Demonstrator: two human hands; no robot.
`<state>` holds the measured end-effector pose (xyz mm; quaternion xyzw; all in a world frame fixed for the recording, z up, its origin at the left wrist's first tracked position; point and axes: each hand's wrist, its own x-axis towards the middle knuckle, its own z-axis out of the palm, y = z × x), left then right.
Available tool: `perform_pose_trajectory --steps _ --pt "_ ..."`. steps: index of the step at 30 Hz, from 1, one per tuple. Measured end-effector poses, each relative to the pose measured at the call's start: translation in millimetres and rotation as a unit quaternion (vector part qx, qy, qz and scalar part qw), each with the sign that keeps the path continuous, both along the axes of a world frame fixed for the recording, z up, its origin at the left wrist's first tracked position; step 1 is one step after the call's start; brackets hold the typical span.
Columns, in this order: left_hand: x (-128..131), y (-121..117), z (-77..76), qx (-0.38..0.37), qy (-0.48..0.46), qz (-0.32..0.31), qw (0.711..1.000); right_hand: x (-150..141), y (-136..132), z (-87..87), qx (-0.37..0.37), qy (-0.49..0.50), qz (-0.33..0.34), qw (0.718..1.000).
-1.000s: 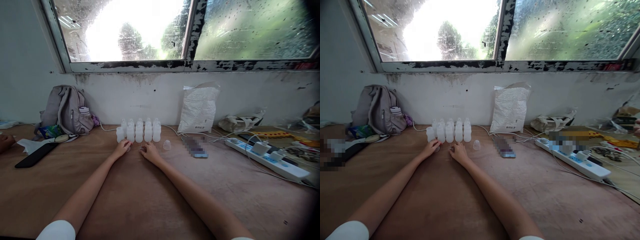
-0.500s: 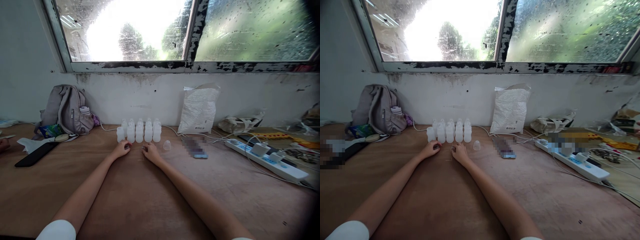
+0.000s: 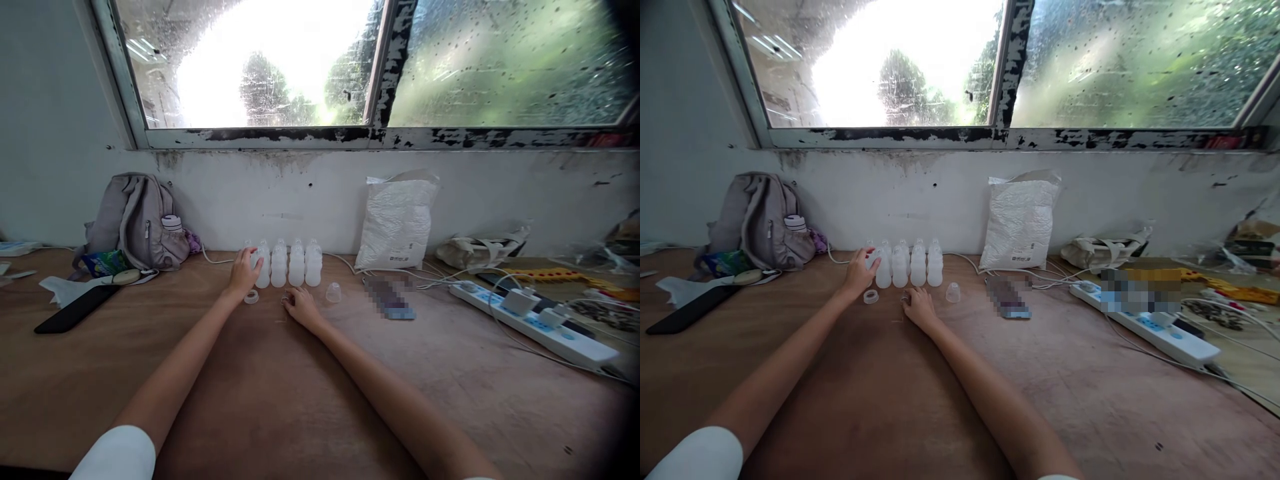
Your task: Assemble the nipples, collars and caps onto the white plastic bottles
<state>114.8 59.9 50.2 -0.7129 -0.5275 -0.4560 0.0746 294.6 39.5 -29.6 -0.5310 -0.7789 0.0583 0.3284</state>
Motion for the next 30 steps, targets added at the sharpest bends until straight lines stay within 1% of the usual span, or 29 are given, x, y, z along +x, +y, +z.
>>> perform_pose_trajectory --steps 2,4,6,9,13,16,19,22,23,25,26,27,28,29,30 --pt "1 12 11.9 -0.004 0.011 0.015 1.000 0 -1 1.3 0.005 0.010 0.000 1.000" --pt "1 24 19.0 -0.016 0.023 0.026 0.999 0 -3 3.2 0.011 0.021 -0.001 1.000" --pt "1 34 21.2 -0.030 0.031 0.036 0.998 0 -4 5.2 0.018 0.035 0.000 0.999" --pt "0 40 18.7 -0.049 0.036 0.049 0.997 0 -6 7.4 0.027 0.059 -0.001 0.998" --pt "0 33 13.1 -0.060 0.036 0.066 0.995 -1 -5 7.8 0.031 0.096 -0.007 0.995" --pt "-1 24 12.6 -0.056 0.035 0.072 0.995 -1 -5 7.8 0.031 0.128 -0.011 0.991" --pt "-6 15 18.3 -0.048 0.034 0.073 0.996 0 -8 10.9 0.032 0.165 -0.009 0.986" --pt "-13 3 31.0 -0.041 0.021 0.060 0.997 -1 -12 21.2 0.024 0.204 0.009 0.979" --pt "-14 -1 36.2 -0.044 0.003 0.043 0.998 -1 -14 26.8 0.018 0.215 0.020 0.976" --pt "-14 -11 46.0 -0.073 -0.060 -0.024 0.995 -3 -18 40.9 0.002 0.234 0.051 0.971" --pt "-12 -16 49.8 -0.099 -0.104 -0.075 0.987 -4 -20 49.0 -0.020 0.253 0.081 0.964" --pt "-9 -21 52.6 -0.129 -0.149 -0.141 0.970 -4 -23 57.3 -0.056 0.279 0.124 0.951" --pt "-4 -25 54.1 -0.159 -0.196 -0.207 0.945 -5 -26 65.5 -0.114 0.319 0.183 0.923" --pt "1 -30 54.5 -0.187 -0.241 -0.266 0.914 -5 -29 73.0 -0.184 0.356 0.245 0.883" --pt "7 -33 53.8 -0.213 -0.282 -0.314 0.881 -4 -33 79.5 -0.257 0.385 0.299 0.834"
